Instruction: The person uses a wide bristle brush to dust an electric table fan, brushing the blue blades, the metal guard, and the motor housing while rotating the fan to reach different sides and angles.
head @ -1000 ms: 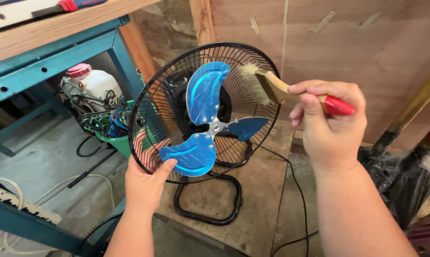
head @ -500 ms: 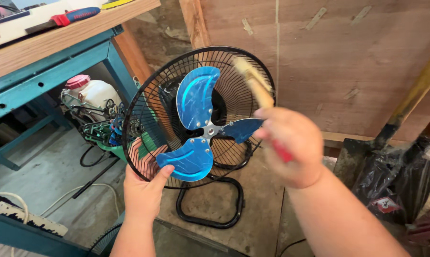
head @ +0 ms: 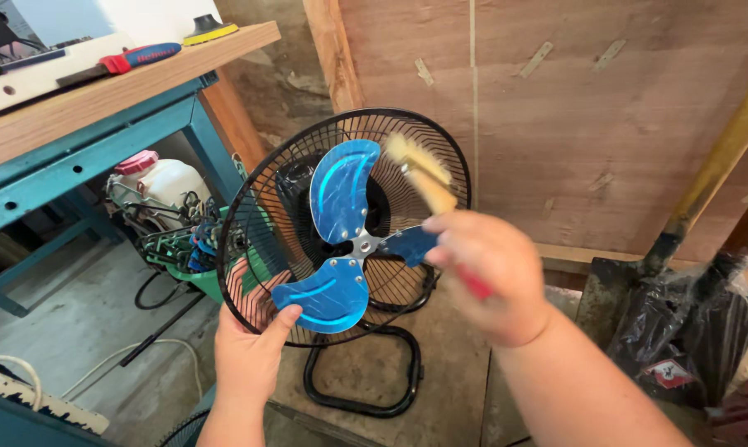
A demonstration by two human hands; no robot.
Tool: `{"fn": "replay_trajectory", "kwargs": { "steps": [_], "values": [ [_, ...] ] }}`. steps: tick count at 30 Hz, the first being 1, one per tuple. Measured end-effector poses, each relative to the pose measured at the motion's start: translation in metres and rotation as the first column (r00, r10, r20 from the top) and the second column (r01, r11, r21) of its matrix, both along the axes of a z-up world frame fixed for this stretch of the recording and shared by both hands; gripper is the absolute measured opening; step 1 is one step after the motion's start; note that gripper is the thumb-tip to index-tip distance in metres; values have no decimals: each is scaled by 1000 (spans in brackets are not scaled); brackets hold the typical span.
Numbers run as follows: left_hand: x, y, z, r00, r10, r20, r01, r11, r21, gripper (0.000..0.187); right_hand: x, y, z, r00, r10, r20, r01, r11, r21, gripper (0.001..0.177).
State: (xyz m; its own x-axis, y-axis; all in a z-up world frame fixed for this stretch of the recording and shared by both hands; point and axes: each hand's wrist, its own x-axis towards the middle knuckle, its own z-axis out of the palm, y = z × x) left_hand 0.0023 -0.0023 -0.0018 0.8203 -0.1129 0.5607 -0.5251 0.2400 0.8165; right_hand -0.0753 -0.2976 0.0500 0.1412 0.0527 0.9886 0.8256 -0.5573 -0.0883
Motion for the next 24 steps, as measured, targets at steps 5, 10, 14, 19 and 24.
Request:
{"fn": "replay_trajectory", "kwargs": {
  "steps": [5, 10, 14, 19, 24],
  "values": [
    [-1, 0, 3, 999, 32, -13, -32, 999, 41, 82, -6, 4, 12, 999, -44, -4, 44, 996, -76, 39],
    [-1, -1, 3, 1000, 13, -16, -13, 1000, 8, 83, -14, -4, 18, 970, -201, 138, 202, 979, 5, 36],
    [-1, -1, 3, 1000, 2, -18, -2, 1000, 14, 83, -9, 10, 7, 954, -259, 153, 273, 959, -78, 36],
    [-3, -2, 3, 999, -7, -44, 7, 1000, 6, 84, -1, 15, 6, 993, -113, 17, 113, 993, 29, 35],
    [-2, -2, 0, 1000, 2, -22, -2, 1000, 4, 85, -4, 12, 8, 996, -68, -49, 70, 997, 32, 35]
  ]
}}
